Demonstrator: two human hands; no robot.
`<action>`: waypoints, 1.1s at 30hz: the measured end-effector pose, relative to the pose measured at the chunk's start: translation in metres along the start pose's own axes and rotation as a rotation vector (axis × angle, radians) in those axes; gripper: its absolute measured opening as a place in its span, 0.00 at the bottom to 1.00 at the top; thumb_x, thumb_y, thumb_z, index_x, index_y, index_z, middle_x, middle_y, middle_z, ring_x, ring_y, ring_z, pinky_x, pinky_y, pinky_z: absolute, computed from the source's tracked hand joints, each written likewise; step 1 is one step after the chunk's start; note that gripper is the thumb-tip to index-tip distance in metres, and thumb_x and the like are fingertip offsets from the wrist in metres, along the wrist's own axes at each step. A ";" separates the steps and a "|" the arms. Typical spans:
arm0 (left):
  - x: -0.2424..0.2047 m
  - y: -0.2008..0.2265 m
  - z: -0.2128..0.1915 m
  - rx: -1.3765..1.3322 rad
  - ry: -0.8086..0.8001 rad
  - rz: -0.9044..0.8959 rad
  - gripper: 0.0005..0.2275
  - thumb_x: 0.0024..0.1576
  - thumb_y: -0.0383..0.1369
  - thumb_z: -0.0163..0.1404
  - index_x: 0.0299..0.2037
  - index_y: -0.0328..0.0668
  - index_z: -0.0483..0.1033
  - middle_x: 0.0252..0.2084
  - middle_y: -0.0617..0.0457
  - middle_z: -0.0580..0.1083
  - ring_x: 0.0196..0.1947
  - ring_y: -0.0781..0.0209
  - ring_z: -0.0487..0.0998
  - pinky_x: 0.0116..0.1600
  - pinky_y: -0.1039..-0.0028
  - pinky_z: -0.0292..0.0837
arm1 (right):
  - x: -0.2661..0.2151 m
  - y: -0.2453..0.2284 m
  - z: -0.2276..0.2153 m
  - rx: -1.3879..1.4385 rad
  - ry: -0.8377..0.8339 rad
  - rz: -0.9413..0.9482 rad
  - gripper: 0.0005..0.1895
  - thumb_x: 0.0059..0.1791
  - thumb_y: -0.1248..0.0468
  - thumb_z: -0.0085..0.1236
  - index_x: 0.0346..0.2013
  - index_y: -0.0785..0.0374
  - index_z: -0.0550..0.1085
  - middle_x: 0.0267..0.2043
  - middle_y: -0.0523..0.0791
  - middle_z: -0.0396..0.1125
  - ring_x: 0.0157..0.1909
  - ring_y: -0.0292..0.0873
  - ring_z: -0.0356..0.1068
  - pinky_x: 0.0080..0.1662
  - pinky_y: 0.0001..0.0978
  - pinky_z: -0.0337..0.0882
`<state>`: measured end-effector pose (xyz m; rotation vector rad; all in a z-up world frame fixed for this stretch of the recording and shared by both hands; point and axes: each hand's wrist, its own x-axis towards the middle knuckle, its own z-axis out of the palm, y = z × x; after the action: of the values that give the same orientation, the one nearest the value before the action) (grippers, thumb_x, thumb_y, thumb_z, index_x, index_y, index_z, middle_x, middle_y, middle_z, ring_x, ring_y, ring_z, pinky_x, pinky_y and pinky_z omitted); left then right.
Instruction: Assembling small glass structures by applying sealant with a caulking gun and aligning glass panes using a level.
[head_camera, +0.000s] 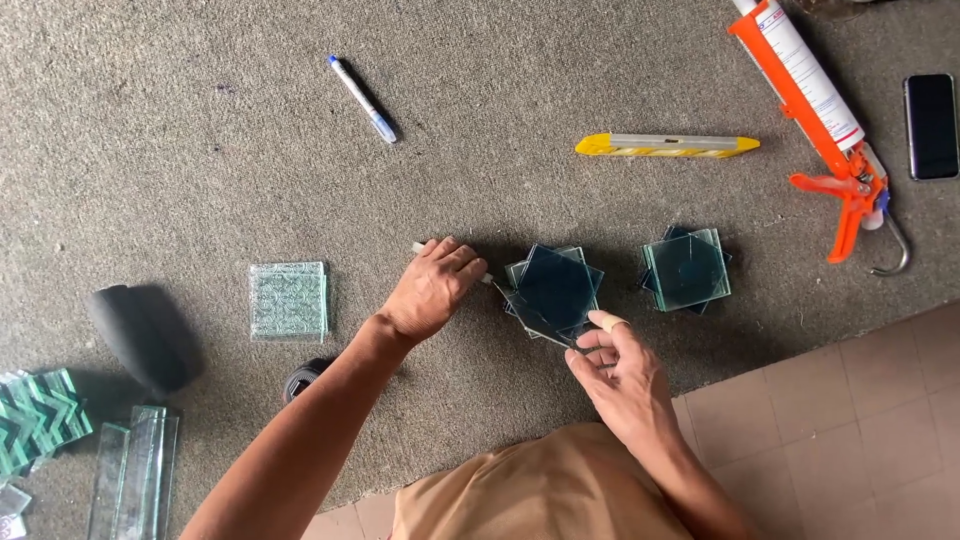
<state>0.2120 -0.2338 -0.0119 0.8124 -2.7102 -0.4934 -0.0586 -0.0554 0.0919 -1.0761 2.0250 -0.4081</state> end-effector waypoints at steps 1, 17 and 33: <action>0.000 0.000 0.000 0.003 0.005 0.004 0.12 0.72 0.27 0.45 0.59 0.38 0.81 0.51 0.45 0.80 0.49 0.47 0.77 0.53 0.57 0.69 | 0.001 0.004 0.002 0.000 0.015 -0.033 0.33 0.49 0.51 0.67 0.69 0.52 0.74 0.50 0.38 0.81 0.41 0.38 0.78 0.44 0.34 0.82; 0.002 -0.001 0.000 0.034 0.033 0.028 0.11 0.74 0.32 0.43 0.55 0.41 0.81 0.46 0.49 0.78 0.46 0.48 0.74 0.52 0.58 0.68 | 0.001 -0.001 0.000 -0.007 0.014 -0.045 0.33 0.49 0.52 0.68 0.69 0.52 0.74 0.50 0.39 0.80 0.40 0.37 0.78 0.40 0.32 0.82; 0.003 0.000 -0.001 0.018 0.057 0.032 0.10 0.73 0.31 0.46 0.56 0.40 0.82 0.47 0.48 0.79 0.46 0.48 0.75 0.52 0.57 0.68 | 0.001 0.004 0.004 0.049 0.015 -0.084 0.34 0.49 0.54 0.70 0.69 0.55 0.73 0.50 0.42 0.80 0.42 0.36 0.81 0.45 0.28 0.84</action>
<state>0.2098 -0.2356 -0.0107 0.7748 -2.6748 -0.4336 -0.0578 -0.0538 0.0867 -1.1341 1.9775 -0.5085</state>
